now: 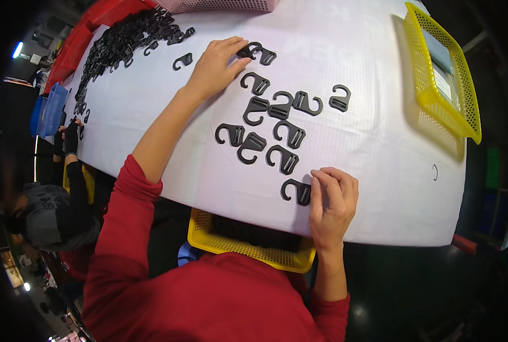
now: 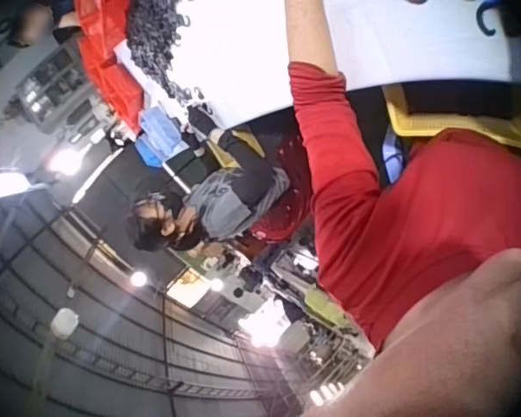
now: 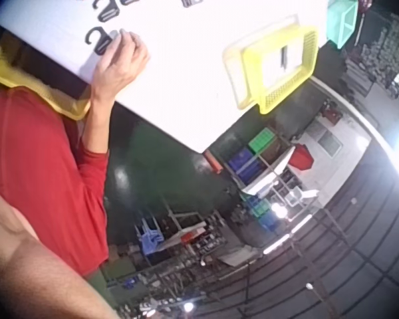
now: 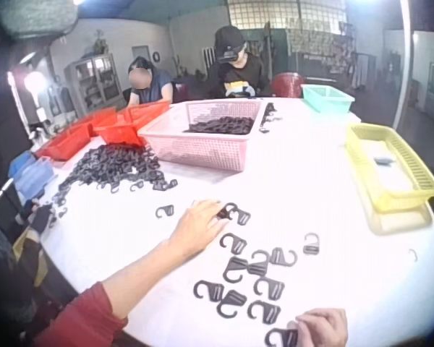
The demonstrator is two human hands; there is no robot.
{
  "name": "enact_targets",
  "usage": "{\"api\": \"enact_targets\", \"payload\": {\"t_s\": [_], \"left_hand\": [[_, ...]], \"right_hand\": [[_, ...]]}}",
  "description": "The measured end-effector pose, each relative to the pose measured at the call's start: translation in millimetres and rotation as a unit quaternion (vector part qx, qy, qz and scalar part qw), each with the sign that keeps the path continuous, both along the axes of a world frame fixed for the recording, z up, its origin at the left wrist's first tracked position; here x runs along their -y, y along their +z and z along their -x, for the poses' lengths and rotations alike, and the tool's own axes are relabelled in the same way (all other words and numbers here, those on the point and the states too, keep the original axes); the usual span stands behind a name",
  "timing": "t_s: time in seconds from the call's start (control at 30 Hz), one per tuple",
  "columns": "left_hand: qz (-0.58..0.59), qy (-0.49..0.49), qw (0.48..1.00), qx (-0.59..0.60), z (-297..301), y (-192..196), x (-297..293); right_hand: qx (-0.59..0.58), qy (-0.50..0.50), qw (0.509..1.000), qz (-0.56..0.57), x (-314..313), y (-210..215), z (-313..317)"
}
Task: The person assembles small black plastic hooks by hand, snapping two parts together and placing them into a yellow basket. They repeatedly pick up parts from a table, join them, and transfer the assembled hooks into the basket. Later, they walk to another table and attach hooks to a hanging chain.
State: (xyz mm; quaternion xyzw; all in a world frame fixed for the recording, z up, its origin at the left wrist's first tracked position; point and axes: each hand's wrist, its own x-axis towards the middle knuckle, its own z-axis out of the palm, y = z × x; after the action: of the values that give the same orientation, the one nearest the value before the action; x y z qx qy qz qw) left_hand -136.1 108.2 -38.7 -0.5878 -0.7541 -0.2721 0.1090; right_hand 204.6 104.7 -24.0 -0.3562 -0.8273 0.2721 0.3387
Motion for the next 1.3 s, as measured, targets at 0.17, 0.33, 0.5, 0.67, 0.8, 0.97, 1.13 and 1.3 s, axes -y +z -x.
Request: {"api": "enact_targets", "payload": {"t_s": [0.17,0.33,0.5,0.67,0.8,0.97,1.13,1.3], "left_hand": [[-0.038,0.013,0.996,0.085,17.7,-2.1,-4.6],[0.100,0.104,0.957,0.252,11.1,18.9,9.2],[0.030,0.045,0.999,0.006,25.8,-3.3,8.9],[0.141,-0.076,0.987,0.033,-3.9,-10.2,-8.2],[0.203,-0.162,0.964,0.050,-37.7,-3.6,-8.9],[0.109,-0.202,0.972,-0.045,-70.2,-16.0,31.6],[0.043,-0.221,0.974,-0.006,-102.9,-16.9,93.1],[0.023,-0.225,0.972,0.058,-146.8,-6.9,154.1]], "right_hand": [[-0.009,-0.004,1.000,0.015,-0.3,-0.1,-0.8],[-0.003,-0.007,1.000,0.022,-0.6,-0.6,-0.5],[0.005,0.003,0.999,0.048,-1.0,-0.4,-2.3],[0.109,0.039,0.992,-0.042,-47.3,-11.6,17.6],[0.190,0.058,0.979,-0.042,-100.5,-21.2,54.9],[0.246,0.143,0.948,-0.142,-74.9,-31.1,73.1],[0.202,0.154,0.946,-0.201,-15.0,-33.4,42.9],[0.171,0.190,0.950,-0.182,40.1,-22.0,4.5]]}}
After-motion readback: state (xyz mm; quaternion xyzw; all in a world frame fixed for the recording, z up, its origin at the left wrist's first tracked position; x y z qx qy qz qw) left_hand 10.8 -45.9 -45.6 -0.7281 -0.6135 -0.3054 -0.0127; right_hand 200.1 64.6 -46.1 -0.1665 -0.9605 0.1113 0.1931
